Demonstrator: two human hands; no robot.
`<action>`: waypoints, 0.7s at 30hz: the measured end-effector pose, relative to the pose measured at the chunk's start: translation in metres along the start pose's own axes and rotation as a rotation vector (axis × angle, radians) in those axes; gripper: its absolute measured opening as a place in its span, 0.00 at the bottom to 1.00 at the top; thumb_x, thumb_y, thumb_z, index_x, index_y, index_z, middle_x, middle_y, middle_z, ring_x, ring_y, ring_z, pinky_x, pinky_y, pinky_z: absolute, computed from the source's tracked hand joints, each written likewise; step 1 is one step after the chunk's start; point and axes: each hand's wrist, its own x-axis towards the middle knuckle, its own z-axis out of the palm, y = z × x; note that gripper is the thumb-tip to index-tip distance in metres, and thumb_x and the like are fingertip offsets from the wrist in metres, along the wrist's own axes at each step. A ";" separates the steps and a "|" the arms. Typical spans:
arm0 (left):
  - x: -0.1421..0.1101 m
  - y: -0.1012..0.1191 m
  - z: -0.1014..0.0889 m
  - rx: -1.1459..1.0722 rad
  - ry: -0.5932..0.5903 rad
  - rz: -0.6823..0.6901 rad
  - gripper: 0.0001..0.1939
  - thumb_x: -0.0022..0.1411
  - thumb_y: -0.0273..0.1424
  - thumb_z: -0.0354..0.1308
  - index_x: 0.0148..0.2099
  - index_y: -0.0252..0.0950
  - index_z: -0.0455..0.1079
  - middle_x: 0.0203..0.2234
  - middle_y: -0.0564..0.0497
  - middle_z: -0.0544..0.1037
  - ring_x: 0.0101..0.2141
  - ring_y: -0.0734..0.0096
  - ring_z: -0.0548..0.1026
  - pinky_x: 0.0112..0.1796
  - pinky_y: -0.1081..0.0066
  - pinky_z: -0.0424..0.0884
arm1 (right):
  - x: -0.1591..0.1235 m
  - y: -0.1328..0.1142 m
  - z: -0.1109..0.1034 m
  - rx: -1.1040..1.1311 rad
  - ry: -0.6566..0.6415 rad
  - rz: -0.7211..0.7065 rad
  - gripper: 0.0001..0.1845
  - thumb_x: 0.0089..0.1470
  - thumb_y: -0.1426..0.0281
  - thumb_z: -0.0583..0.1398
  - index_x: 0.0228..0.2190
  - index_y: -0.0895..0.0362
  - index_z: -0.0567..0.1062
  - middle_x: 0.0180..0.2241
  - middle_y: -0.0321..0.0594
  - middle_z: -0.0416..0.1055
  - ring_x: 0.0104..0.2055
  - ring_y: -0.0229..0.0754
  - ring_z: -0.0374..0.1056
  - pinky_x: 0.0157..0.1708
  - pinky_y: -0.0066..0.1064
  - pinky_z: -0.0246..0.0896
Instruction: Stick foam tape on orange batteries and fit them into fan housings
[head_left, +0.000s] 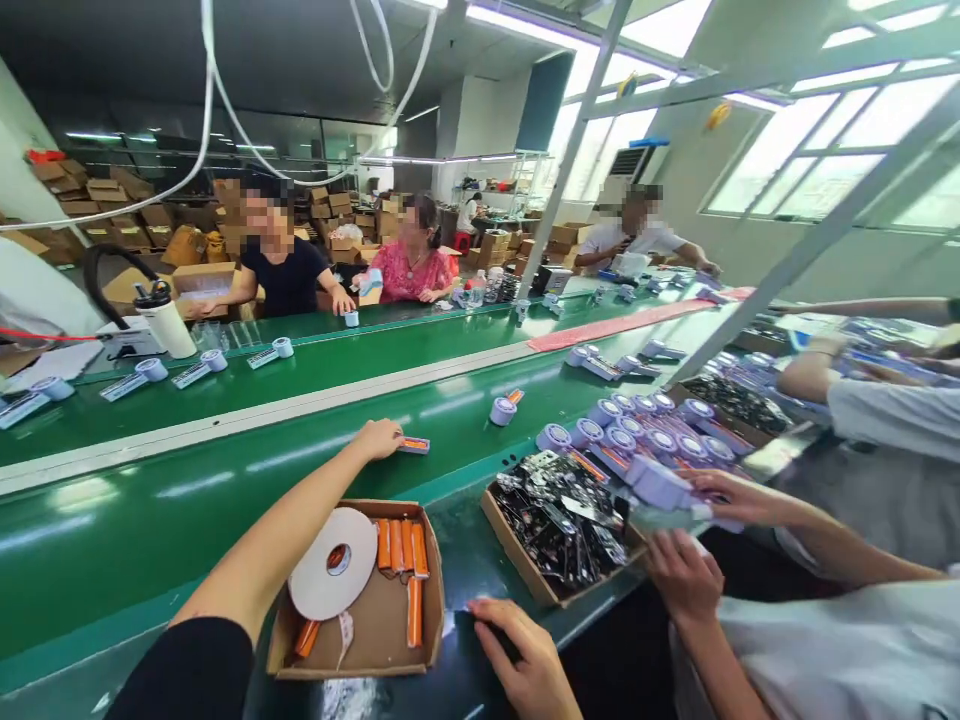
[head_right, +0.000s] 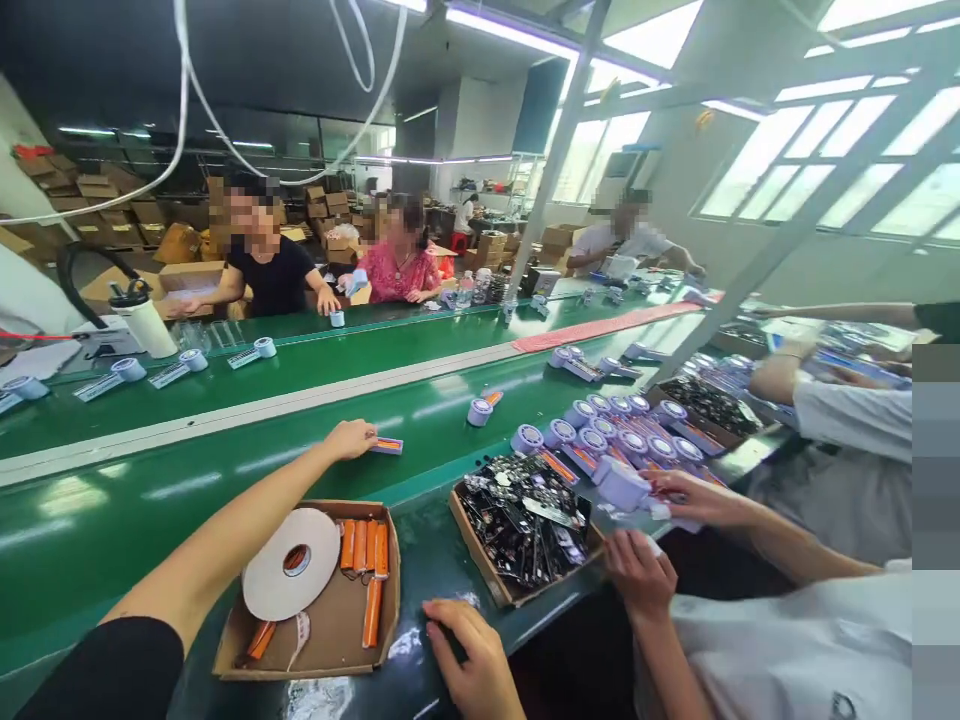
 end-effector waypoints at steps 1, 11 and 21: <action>-0.007 -0.001 -0.005 -0.021 0.024 0.018 0.24 0.68 0.46 0.60 0.58 0.36 0.76 0.56 0.41 0.82 0.56 0.55 0.80 0.58 0.59 0.73 | 0.000 -0.001 -0.006 -0.015 -0.041 0.024 0.13 0.71 0.60 0.61 0.40 0.51 0.84 0.37 0.40 0.86 0.37 0.44 0.84 0.41 0.29 0.80; -0.075 -0.099 -0.025 -0.260 0.326 -0.121 0.24 0.59 0.56 0.51 0.38 0.41 0.69 0.35 0.47 0.85 0.38 0.55 0.83 0.43 0.63 0.75 | 0.042 -0.014 -0.109 -0.247 0.100 -0.026 0.19 0.73 0.57 0.58 0.37 0.53 0.83 0.32 0.41 0.83 0.33 0.42 0.79 0.37 0.30 0.72; -0.124 -0.124 0.013 -0.128 0.324 -0.194 0.19 0.66 0.48 0.49 0.31 0.42 0.68 0.25 0.52 0.79 0.31 0.58 0.77 0.31 0.71 0.65 | 0.168 0.047 -0.244 -0.822 0.025 0.688 0.18 0.71 0.59 0.62 0.52 0.59 0.78 0.51 0.49 0.78 0.50 0.48 0.76 0.52 0.45 0.73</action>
